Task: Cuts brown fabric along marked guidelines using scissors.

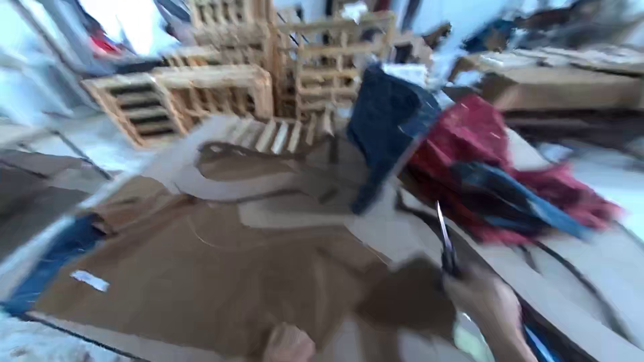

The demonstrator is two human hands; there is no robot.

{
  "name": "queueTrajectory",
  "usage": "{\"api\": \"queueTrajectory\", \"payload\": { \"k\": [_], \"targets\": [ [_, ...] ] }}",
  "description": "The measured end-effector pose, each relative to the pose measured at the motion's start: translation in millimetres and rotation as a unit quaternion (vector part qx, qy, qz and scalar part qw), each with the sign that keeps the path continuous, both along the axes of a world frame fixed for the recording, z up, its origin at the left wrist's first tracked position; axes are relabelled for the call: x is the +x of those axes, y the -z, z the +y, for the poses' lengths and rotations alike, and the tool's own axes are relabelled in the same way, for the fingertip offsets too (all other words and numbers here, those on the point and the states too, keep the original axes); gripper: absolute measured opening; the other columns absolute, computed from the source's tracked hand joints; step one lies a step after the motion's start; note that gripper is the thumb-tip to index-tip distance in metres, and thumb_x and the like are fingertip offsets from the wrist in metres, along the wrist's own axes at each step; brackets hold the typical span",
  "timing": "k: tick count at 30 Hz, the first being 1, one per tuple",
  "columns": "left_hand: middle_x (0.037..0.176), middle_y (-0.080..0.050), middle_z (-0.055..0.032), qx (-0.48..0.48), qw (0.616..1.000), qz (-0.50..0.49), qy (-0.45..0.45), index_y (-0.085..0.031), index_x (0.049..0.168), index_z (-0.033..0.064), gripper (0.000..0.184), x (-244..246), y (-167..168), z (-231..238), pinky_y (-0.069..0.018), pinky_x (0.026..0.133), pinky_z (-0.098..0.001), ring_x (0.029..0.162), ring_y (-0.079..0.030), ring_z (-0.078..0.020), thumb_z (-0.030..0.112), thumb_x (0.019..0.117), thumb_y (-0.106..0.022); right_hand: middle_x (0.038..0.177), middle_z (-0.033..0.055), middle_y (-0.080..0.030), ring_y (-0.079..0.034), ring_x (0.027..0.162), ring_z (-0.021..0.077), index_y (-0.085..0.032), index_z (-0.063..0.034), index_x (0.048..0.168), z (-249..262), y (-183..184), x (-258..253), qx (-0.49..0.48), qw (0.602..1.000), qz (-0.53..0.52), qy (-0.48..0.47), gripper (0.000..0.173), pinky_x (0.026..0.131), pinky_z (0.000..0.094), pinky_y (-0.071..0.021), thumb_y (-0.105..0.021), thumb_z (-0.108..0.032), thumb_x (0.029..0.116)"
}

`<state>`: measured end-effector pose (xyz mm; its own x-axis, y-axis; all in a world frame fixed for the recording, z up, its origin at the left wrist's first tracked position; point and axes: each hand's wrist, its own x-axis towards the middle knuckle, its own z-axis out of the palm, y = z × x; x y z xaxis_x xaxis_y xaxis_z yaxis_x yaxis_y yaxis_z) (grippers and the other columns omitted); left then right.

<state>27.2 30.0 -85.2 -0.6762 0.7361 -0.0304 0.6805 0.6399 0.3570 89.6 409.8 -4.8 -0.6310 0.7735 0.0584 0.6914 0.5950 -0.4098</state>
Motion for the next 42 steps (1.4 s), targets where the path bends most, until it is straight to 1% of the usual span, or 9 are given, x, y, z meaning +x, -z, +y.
{"api": "queueTrajectory", "payload": {
  "k": [2, 5, 8, 10, 14, 17, 23, 34, 42],
  "targets": [
    [0.106, -0.076, -0.0026, 0.115, 0.989, 0.095, 0.011, -0.079, 0.099, 0.0175, 0.021, 4.7, 31.7, -17.8, -0.0505, 0.105, -0.0517, 0.111, -0.070, -0.0228, 0.011, 0.0955, -0.058, 0.092, 0.0308, -0.068, -0.065, 0.091, 0.0542, -0.071, -0.0006, 0.105, 37.6, -41.8, -4.4, 0.052, 0.997, -0.016, 0.049, 0.025, 0.075, 0.0759, -0.0454, -0.069, -0.023, 0.0925],
    [0.106, -0.075, -0.0022, 0.100, 0.989, 0.107, 0.038, -0.077, 0.098, 0.0166, 0.021, 10.6, 36.4, -50.6, -0.0493, 0.106, -0.0501, 0.112, -0.069, -0.0226, 0.010, 0.0967, -0.057, 0.096, 0.0288, -0.069, -0.066, 0.091, 0.0506, -0.069, -0.0025, 0.113, 64.8, -73.2, 4.6, 0.057, 0.996, 0.009, 0.063, 0.032, 0.078, 0.0745, -0.0474, -0.063, -0.031, 0.0983],
    [0.114, -0.074, -0.0057, 0.056, 0.996, 0.065, 0.036, -0.077, 0.102, 0.0143, 0.023, 19.1, 27.4, -87.8, -0.0415, 0.113, -0.0554, 0.120, -0.065, -0.0279, 0.019, 0.0976, -0.055, 0.075, 0.0047, -0.065, -0.058, 0.058, 0.0186, -0.071, -0.0106, 0.103, 53.6, -59.9, 30.4, -0.133, 0.987, 0.068, -0.056, 0.032, 0.052, 0.0402, -0.0487, -0.062, -0.041, 0.0992],
    [0.118, -0.073, -0.0047, 0.040, 0.997, 0.060, -0.001, -0.077, 0.106, 0.0165, 0.028, 25.5, 16.3, -93.2, -0.0353, 0.116, -0.0570, 0.123, -0.063, -0.0288, 0.031, 0.0916, -0.058, 0.074, 0.0012, -0.064, -0.054, 0.055, 0.0121, -0.071, -0.0092, 0.102, 36.1, -44.4, 48.9, -0.306, 0.943, 0.064, -0.115, 0.032, 0.048, 0.0299, -0.0448, -0.061, -0.039, 0.0942],
    [0.114, -0.075, -0.0025, 0.120, 0.985, 0.088, -0.085, -0.077, 0.106, 0.0182, 0.032, 49.9, 7.0, -8.9, -0.0435, 0.111, -0.0530, 0.116, -0.067, -0.0232, 0.037, 0.0984, -0.052, 0.078, -0.0068, -0.065, -0.057, 0.060, 0.0037, -0.066, -0.0153, 0.103, -0.2, -5.4, 99.9, -0.574, 0.791, -0.072, -0.198, 0.056, 0.050, 0.0218, -0.0456, -0.058, -0.070, 0.0901],
    [0.116, -0.074, -0.0003, 0.145, 0.979, 0.097, -0.103, -0.077, 0.108, 0.0210, 0.028, 58.8, 18.4, 84.2, -0.0462, 0.109, -0.0545, 0.118, -0.067, -0.0224, 0.036, 0.0979, -0.055, 0.076, -0.0054, -0.063, -0.055, 0.061, 0.0048, -0.066, -0.0100, 0.103, -11.9, 28.4, 134.7, -0.605, 0.740, -0.185, -0.230, 0.047, 0.053, 0.0257, -0.0453, -0.049, -0.054, 0.0999],
    [0.121, -0.071, -0.0001, 0.145, 0.976, 0.106, -0.120, -0.076, 0.112, 0.0189, 0.027, 51.5, 42.9, 174.4, -0.0424, 0.113, -0.0525, 0.126, -0.061, -0.0220, 0.031, 0.0923, -0.061, 0.070, -0.0037, -0.063, -0.057, 0.057, 0.0086, -0.067, -0.0119, 0.098, -13.5, 63.8, 142.7, -0.602, 0.737, -0.196, -0.237, 0.060, 0.052, 0.0300, -0.0473, -0.048, -0.069, 0.0955],
    [0.111, -0.073, -0.0017, 0.195, 0.959, 0.134, -0.159, -0.078, 0.100, 0.0151, 0.018, 45.8, 64.3, 189.4, -0.0466, 0.109, -0.0468, 0.116, -0.065, -0.0216, 0.022, 0.0951, -0.061, 0.070, -0.0047, -0.064, -0.057, 0.055, 0.0080, -0.067, -0.0158, 0.096, -15.5, 77.4, 105.5, -0.586, 0.746, -0.186, -0.255, 0.068, 0.048, 0.0274, -0.0458, -0.049, -0.081, 0.0887],
    [0.109, -0.074, -0.0031, 0.203, 0.957, 0.157, -0.138, -0.077, 0.102, 0.0129, 0.017, 46.2, 64.7, 187.6, -0.0480, 0.109, -0.0470, 0.113, -0.067, -0.0218, 0.020, 0.0971, -0.062, 0.069, -0.0036, -0.065, -0.059, 0.054, 0.0099, -0.067, -0.0150, 0.096, -22.2, 76.3, 106.2, -0.561, 0.766, -0.195, -0.246, 0.069, 0.047, 0.0292, -0.0475, -0.047, -0.081, 0.0887]
  ]
}}
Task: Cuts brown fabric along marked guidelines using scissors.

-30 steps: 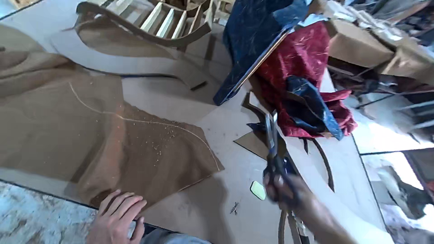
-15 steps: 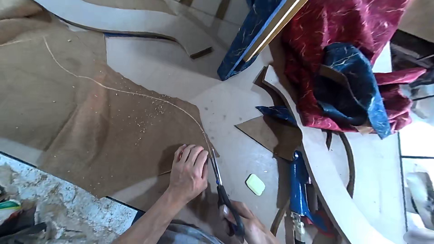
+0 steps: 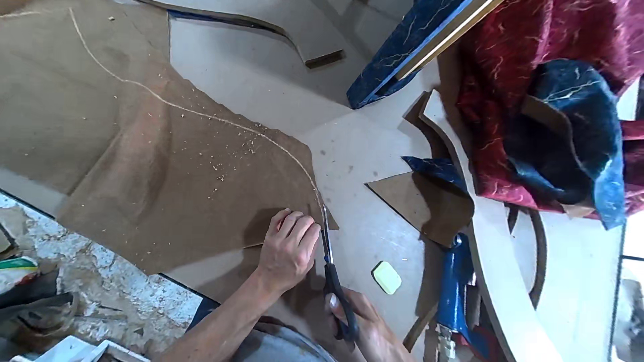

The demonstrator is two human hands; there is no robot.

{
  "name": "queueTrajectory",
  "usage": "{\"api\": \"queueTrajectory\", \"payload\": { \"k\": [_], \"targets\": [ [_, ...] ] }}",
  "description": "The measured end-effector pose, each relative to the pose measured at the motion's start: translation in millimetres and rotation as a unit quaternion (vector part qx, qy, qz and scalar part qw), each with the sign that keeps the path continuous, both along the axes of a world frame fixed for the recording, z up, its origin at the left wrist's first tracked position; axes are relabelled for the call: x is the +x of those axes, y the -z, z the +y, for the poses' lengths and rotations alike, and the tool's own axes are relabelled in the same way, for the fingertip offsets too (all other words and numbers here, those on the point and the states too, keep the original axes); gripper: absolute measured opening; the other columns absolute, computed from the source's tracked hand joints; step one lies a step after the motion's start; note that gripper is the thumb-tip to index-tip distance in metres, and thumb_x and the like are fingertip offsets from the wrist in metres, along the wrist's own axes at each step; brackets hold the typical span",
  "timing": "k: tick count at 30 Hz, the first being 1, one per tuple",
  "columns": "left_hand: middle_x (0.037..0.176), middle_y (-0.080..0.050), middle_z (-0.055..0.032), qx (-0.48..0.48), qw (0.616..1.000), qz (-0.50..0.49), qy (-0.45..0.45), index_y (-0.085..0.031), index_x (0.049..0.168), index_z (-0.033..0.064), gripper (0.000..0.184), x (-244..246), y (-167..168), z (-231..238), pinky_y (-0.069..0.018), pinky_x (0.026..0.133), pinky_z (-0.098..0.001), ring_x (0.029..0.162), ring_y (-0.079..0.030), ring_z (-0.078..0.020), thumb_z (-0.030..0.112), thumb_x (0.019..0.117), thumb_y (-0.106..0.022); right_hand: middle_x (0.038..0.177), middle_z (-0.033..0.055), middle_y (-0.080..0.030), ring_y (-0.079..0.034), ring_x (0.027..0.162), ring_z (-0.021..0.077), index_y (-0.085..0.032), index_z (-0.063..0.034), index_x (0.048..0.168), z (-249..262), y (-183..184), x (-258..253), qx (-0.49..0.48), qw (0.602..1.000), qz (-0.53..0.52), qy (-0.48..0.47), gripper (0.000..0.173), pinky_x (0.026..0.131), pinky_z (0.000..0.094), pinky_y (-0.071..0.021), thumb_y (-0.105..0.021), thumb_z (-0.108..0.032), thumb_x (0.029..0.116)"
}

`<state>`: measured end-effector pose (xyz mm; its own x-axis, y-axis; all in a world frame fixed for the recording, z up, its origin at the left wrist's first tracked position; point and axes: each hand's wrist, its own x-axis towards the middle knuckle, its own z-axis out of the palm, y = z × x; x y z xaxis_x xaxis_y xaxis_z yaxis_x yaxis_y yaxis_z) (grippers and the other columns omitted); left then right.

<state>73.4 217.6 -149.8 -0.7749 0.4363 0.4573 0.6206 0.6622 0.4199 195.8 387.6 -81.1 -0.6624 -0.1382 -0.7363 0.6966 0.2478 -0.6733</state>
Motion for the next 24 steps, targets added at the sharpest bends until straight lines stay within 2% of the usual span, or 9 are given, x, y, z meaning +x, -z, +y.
{"api": "queueTrajectory", "payload": {
  "k": [24],
  "targets": [
    [0.108, -0.074, -0.0031, 0.007, 1.000, -0.005, 0.001, -0.077, 0.099, 0.0124, 0.017, -1.0, -2.7, 0.4, -0.0506, 0.106, -0.0451, 0.111, -0.069, -0.0214, 0.020, 0.0970, -0.062, 0.068, -0.0032, -0.064, -0.057, 0.052, 0.0093, -0.066, -0.0154, 0.094, 1.0, 0.3, -8.9, -0.022, 1.000, -0.001, 0.022, 0.070, 0.044, 0.0262, -0.0461, -0.049, -0.083, 0.0868]
  ]
}}
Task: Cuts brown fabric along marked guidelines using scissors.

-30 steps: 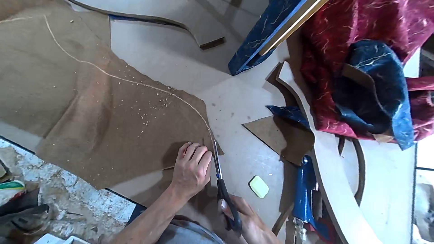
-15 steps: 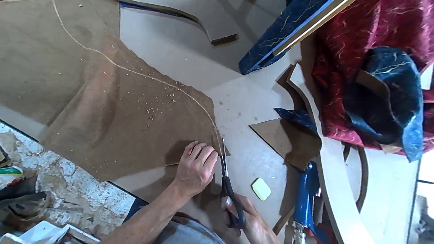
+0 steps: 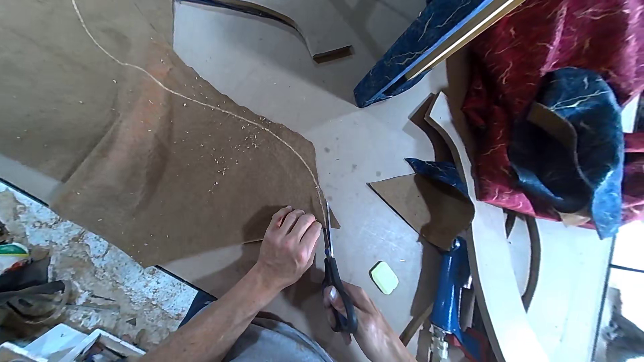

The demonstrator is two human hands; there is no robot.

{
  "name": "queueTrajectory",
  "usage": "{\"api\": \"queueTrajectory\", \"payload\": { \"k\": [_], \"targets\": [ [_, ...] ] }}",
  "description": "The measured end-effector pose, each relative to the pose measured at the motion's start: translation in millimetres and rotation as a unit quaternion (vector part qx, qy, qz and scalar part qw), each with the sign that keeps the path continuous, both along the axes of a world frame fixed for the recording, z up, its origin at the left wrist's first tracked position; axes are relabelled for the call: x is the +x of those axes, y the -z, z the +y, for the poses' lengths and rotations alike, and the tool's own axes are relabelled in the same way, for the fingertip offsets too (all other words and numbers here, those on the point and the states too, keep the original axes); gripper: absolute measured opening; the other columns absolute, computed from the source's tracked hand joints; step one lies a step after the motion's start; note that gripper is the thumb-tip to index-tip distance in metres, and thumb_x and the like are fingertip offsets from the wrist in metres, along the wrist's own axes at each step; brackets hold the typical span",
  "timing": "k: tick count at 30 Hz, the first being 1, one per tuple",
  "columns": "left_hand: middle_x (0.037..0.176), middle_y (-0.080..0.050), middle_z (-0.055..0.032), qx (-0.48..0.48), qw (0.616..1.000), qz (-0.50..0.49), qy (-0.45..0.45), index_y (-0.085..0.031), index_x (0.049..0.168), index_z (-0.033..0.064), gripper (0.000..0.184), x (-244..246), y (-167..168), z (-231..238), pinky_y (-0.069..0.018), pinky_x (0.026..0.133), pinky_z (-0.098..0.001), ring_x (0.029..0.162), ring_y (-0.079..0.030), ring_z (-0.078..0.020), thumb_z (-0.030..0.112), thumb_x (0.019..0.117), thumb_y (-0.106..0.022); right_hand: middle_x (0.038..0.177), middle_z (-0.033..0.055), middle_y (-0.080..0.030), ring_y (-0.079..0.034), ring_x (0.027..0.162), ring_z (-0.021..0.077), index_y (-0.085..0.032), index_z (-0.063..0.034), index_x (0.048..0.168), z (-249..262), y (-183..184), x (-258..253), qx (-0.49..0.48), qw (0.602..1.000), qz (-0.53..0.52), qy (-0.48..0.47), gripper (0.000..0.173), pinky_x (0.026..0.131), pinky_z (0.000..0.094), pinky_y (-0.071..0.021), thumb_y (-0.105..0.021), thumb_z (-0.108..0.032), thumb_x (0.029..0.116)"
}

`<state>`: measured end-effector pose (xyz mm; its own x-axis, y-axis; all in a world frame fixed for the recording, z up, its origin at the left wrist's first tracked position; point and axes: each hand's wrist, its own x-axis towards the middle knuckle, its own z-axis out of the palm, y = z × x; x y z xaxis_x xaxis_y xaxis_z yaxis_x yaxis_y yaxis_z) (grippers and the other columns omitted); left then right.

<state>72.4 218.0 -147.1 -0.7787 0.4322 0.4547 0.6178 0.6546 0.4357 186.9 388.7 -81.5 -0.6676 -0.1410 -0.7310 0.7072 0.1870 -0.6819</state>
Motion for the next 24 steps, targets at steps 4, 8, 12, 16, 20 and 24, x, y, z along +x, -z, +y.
{"api": "queueTrajectory", "payload": {
  "k": [4, 8, 12, 16, 20, 24],
  "targets": [
    [0.108, -0.074, -0.0029, 0.002, 1.000, -0.005, 0.001, -0.076, 0.100, 0.0126, 0.018, 0.3, -0.1, -0.4, -0.0498, 0.107, -0.0453, 0.111, -0.068, -0.0213, 0.021, 0.0980, -0.061, 0.067, -0.0038, -0.063, -0.057, 0.051, 0.0094, -0.066, -0.0158, 0.094, -0.1, 1.8, 1.8, 0.015, 1.000, 0.006, -0.003, 0.068, 0.044, 0.0275, -0.0470, -0.050, -0.081, 0.0880],
    [0.108, -0.074, -0.0027, 0.000, 1.000, -0.006, 0.004, -0.076, 0.100, 0.0125, 0.018, 0.7, 0.3, -0.7, -0.0496, 0.107, -0.0450, 0.111, -0.068, -0.0213, 0.020, 0.0985, -0.060, 0.066, -0.0049, -0.062, -0.057, 0.051, 0.0091, -0.066, -0.0164, 0.095, -1.1, -0.5, 2.5, 0.044, 0.999, -0.002, -0.005, 0.066, 0.044, 0.0280, -0.0475, -0.050, -0.080, 0.0886],
    [0.107, -0.074, -0.0023, -0.006, 1.000, -0.001, 0.004, -0.076, 0.100, 0.0129, 0.017, 0.7, 0.7, -0.5, -0.0495, 0.108, -0.0444, 0.111, -0.068, -0.0206, 0.020, 0.0981, -0.061, 0.063, -0.0035, -0.059, -0.054, 0.048, 0.0105, -0.065, -0.0162, 0.092, -0.5, 3.1, 5.3, 0.060, 0.998, -0.010, -0.010, 0.069, 0.043, 0.0295, -0.0461, -0.051, -0.083, 0.0861],
    [0.108, -0.074, -0.0020, -0.014, 1.000, 0.000, 0.009, -0.076, 0.101, 0.0130, 0.017, 1.6, 0.9, -0.9, -0.0487, 0.109, -0.0448, 0.112, -0.067, -0.0210, 0.020, 0.0977, -0.061, 0.061, -0.0025, -0.058, -0.055, 0.047, 0.0113, -0.065, -0.0152, 0.091, -1.7, 2.0, 6.7, 0.047, 0.999, -0.022, 0.012, 0.065, 0.043, 0.0296, -0.0472, -0.055, -0.079, 0.0872],
    [0.107, -0.074, -0.0020, -0.009, 1.000, 0.007, 0.010, -0.077, 0.100, 0.0128, 0.017, 1.3, 1.8, -0.7, -0.0490, 0.108, -0.0445, 0.112, -0.068, -0.0207, 0.020, 0.0978, -0.061, 0.063, -0.0027, -0.060, -0.058, 0.049, 0.0112, -0.065, -0.0145, 0.093, 0.4, -1.2, 0.0, 0.033, 0.999, -0.022, 0.019, 0.065, 0.043, 0.0286, -0.0488, -0.056, -0.078, 0.0870],
    [0.107, -0.074, -0.0023, -0.006, 1.000, 0.012, 0.012, -0.077, 0.099, 0.0126, 0.016, 1.1, 2.1, -0.7, -0.0496, 0.108, -0.0443, 0.111, -0.068, -0.0205, 0.019, 0.0974, -0.062, 0.063, -0.0026, -0.060, -0.058, 0.049, 0.0116, -0.065, -0.0157, 0.092, 5.4, -2.5, -9.6, 0.039, 0.999, -0.025, 0.003, 0.066, 0.043, 0.0292, -0.0492, -0.055, -0.081, 0.0854]
  ]
}}
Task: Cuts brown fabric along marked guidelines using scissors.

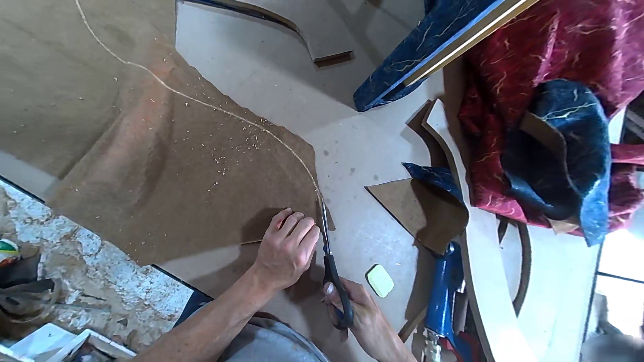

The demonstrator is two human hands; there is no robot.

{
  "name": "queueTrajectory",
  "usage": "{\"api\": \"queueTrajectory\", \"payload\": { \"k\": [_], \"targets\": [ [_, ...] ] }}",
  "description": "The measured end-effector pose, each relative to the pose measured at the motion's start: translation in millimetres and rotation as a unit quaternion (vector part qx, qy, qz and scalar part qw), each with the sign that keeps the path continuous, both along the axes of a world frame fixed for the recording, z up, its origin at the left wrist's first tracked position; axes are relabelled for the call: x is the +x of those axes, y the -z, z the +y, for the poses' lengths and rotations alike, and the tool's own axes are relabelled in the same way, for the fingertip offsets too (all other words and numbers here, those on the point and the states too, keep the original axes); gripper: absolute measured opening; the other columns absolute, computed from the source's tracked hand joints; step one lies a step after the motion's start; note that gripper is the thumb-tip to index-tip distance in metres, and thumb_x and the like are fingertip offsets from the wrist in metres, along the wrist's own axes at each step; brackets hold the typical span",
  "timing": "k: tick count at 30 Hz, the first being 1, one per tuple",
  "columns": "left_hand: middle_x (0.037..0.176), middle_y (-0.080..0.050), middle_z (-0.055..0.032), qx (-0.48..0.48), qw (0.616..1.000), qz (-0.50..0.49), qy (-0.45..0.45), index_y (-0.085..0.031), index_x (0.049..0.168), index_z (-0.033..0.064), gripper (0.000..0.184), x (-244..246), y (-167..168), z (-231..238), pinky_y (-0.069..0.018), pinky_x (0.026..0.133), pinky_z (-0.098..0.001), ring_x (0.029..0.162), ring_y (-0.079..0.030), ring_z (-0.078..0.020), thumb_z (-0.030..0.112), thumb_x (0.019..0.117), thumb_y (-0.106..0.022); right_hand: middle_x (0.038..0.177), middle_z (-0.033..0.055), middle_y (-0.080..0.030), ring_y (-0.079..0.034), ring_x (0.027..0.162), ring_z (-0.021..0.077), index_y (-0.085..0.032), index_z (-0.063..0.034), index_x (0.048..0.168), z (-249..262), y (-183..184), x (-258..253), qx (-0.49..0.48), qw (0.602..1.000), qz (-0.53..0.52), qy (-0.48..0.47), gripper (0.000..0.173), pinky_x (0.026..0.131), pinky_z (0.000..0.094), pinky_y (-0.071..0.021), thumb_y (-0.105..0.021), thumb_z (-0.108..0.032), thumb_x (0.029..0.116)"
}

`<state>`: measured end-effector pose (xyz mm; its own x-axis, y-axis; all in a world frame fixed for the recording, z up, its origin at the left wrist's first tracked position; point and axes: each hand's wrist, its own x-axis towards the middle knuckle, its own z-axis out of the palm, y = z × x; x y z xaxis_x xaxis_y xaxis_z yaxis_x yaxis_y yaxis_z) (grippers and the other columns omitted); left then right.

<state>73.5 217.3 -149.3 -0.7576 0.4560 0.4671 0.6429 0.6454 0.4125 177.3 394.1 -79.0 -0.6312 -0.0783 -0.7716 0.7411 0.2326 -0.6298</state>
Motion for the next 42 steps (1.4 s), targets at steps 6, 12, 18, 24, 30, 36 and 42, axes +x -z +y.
{"api": "queueTrajectory", "payload": {
  "k": [6, 12, 18, 24, 30, 36, 42],
  "targets": [
    [0.106, -0.074, -0.0023, 0.002, 1.000, 0.002, -0.002, -0.077, 0.098, 0.0123, 0.015, 0.0, -0.1, 0.6, -0.0507, 0.106, -0.0451, 0.110, -0.069, -0.0210, 0.018, 0.0966, -0.063, 0.063, -0.0024, -0.061, -0.058, 0.048, 0.0116, -0.066, -0.0164, 0.091, 7.3, -1.2, -6.6, 0.017, 1.000, 0.007, -0.025, 0.066, 0.042, 0.0292, -0.0492, -0.055, -0.082, 0.0848],
    [0.106, -0.075, -0.0021, 0.002, 1.000, 0.002, 0.001, -0.076, 0.097, 0.0122, 0.015, -0.1, -0.4, 0.6, -0.0511, 0.106, -0.0457, 0.110, -0.069, -0.0213, 0.017, 0.0964, -0.062, 0.060, -0.0027, -0.057, -0.056, 0.046, 0.0117, -0.065, -0.0165, 0.089, 10.8, -2.3, -5.6, 0.027, 0.999, -0.004, -0.025, 0.058, 0.042, 0.0297, -0.0493, -0.058, -0.074, 0.0886],
    [0.106, -0.074, -0.0025, -0.007, 1.000, 0.005, 0.006, -0.076, 0.098, 0.0117, 0.016, 0.2, 0.2, 0.4, -0.0504, 0.107, -0.0453, 0.111, -0.068, -0.0216, 0.017, 0.0969, -0.061, 0.061, -0.0019, -0.058, -0.057, 0.048, 0.0119, -0.065, -0.0154, 0.090, 15.0, 1.0, -14.6, 0.000, 1.000, 0.003, -0.019, 0.063, 0.043, 0.0292, -0.0502, -0.058, -0.078, 0.0855],
    [0.106, -0.074, -0.0020, -0.006, 1.000, 0.000, 0.007, -0.075, 0.098, 0.0119, 0.015, 0.5, 0.4, 0.5, -0.0505, 0.107, -0.0453, 0.112, -0.068, -0.0211, 0.016, 0.0977, -0.060, 0.061, -0.0020, -0.059, -0.058, 0.048, 0.0120, -0.065, -0.0152, 0.090, 16.9, 2.0, -26.6, 0.003, 1.000, 0.006, -0.029, 0.065, 0.043, 0.0295, -0.0504, -0.058, -0.079, 0.0844],
    [0.107, -0.074, -0.0025, -0.006, 1.000, -0.008, 0.008, -0.075, 0.098, 0.0115, 0.016, 0.9, -0.1, 0.4, -0.0498, 0.108, -0.0464, 0.113, -0.067, -0.0218, 0.017, 0.0984, -0.060, 0.061, -0.0022, -0.058, -0.057, 0.047, 0.0122, -0.066, -0.0161, 0.090, 21.1, 2.1, -30.6, 0.035, 0.998, 0.007, -0.057, 0.060, 0.043, 0.0302, -0.0503, -0.057, -0.076, 0.0878],
    [0.121, -0.074, -0.0029, -0.016, 1.000, -0.011, 0.020, -0.075, 0.101, 0.0114, 0.018, 0.7, 1.3, 1.5, -0.0472, 0.113, -0.0457, 0.128, -0.062, -0.0227, 0.014, 0.0986, -0.057, 0.061, -0.0022, -0.058, -0.057, 0.047, 0.0124, -0.066, -0.0172, 0.088, 30.4, -0.9, -37.9, 0.047, 0.996, 0.002, -0.072, 0.061, 0.043, 0.0302, -0.0507, -0.059, -0.078, 0.0849],
    [0.121, -0.073, -0.0048, -0.014, 0.999, -0.027, 0.028, -0.074, 0.102, 0.0098, 0.016, -0.2, -2.1, 1.0, -0.0473, 0.113, -0.0458, 0.128, -0.063, -0.0233, 0.011, 0.0980, -0.059, 0.062, -0.0026, -0.058, -0.058, 0.049, 0.0126, -0.066, -0.0167, 0.092, 34.5, 1.5, -56.0, 0.045, 0.994, 0.006, -0.099, 0.063, 0.044, 0.0314, -0.0510, -0.057, -0.078, 0.0857]
  ]
}}
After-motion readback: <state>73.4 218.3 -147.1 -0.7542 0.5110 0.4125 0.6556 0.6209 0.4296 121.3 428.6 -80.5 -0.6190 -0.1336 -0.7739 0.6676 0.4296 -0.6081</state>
